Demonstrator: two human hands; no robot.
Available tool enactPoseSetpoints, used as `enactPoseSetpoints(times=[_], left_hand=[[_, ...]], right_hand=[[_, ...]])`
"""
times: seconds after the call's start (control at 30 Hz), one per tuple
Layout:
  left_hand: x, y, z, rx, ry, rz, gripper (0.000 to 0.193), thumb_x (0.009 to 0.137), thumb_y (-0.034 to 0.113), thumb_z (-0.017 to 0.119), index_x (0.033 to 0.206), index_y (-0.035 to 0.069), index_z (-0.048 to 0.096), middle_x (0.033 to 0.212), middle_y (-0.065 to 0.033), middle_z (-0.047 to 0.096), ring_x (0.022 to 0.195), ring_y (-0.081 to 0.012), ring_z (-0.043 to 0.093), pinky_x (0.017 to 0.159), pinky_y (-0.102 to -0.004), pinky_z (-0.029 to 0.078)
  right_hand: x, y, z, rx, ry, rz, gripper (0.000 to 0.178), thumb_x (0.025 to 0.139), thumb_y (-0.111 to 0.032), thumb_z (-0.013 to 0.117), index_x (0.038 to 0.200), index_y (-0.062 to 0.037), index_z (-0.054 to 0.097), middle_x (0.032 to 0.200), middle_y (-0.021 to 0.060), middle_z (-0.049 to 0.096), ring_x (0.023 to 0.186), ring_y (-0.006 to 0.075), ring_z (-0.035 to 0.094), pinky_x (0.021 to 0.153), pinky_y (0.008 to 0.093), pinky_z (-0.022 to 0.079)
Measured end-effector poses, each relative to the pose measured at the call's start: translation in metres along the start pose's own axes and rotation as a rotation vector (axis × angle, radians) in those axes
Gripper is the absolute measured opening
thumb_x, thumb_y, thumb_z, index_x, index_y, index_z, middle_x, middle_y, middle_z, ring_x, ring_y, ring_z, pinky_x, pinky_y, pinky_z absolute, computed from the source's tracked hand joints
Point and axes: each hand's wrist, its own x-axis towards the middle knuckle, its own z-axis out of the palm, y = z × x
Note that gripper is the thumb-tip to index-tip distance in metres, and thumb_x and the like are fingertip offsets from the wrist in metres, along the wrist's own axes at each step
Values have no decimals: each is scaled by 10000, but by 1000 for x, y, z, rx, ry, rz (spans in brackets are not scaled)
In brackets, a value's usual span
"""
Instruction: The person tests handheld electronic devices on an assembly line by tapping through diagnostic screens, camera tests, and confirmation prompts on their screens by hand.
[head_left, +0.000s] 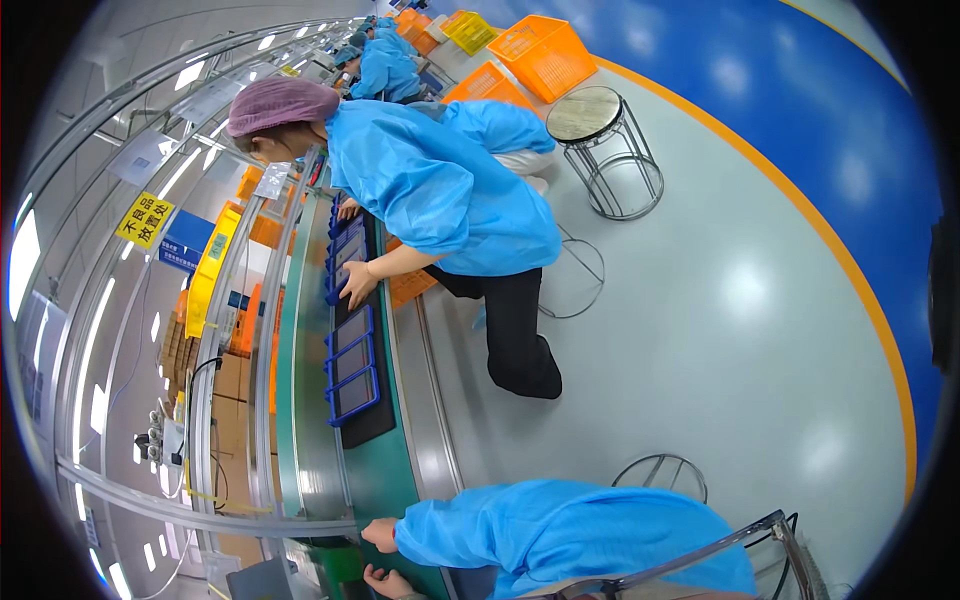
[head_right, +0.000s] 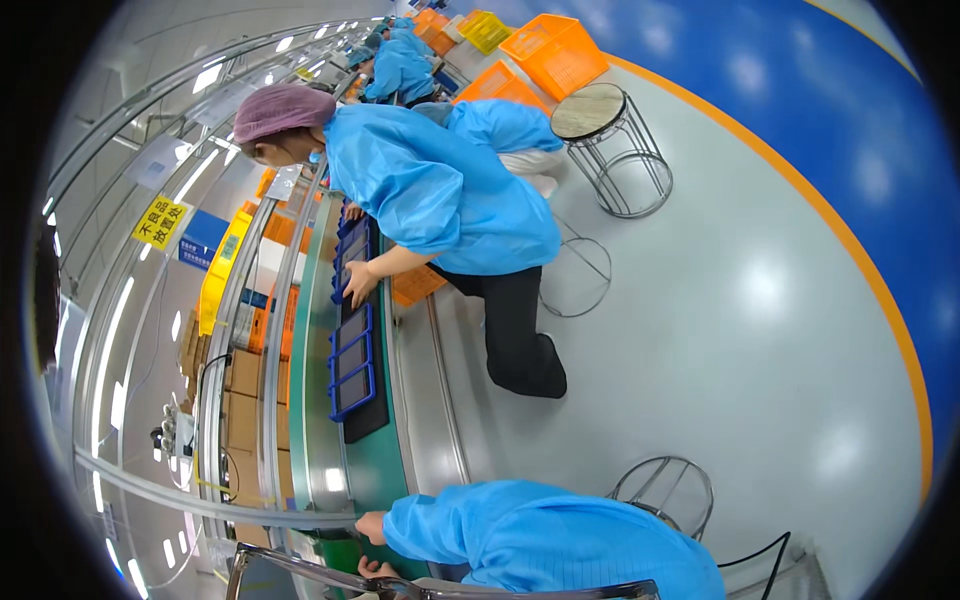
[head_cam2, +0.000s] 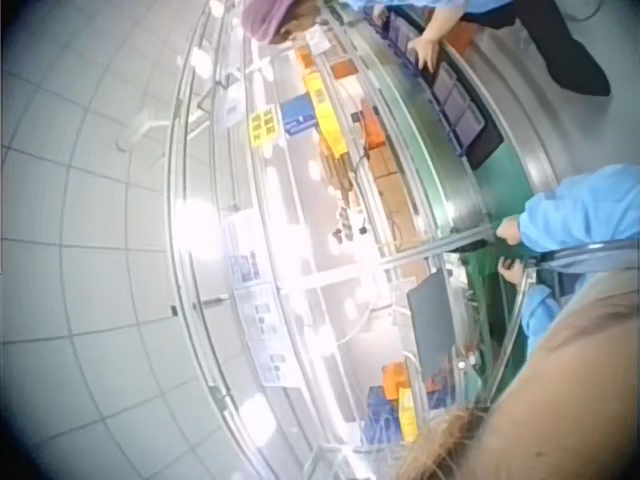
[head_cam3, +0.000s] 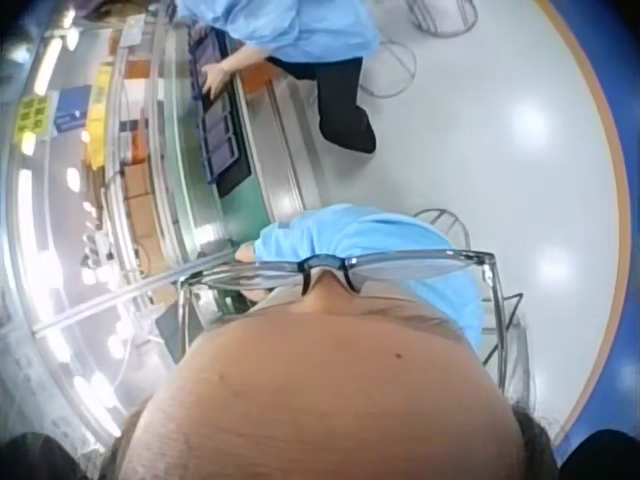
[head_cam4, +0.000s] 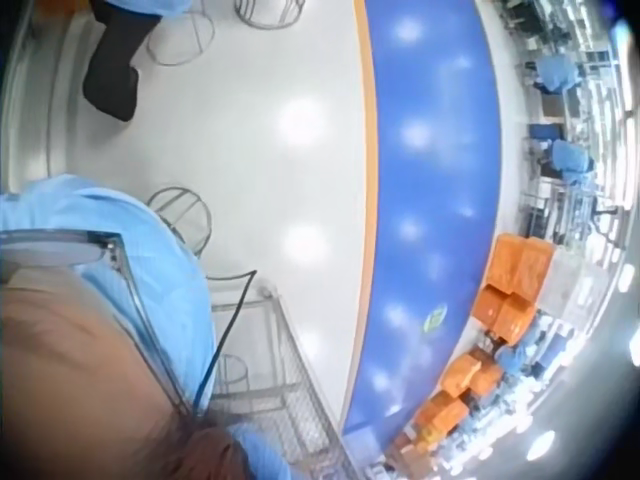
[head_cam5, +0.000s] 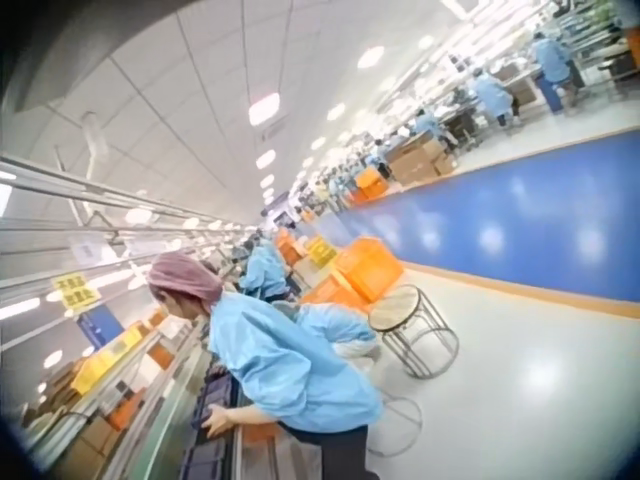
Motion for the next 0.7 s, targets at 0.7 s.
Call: enactPoseSetpoints(times=[0.7], left_hand=[[-25,-203,-156,-189,-108,-69,295,665,-34,620,945,57,614,760,-10,559,699,-119,516,649,-265,448]], right_hand=[[-33,28,-20,95,26,-67,41,740,-90,504,740,-49,499,672,186,542,679,391,543,566,460,388]])
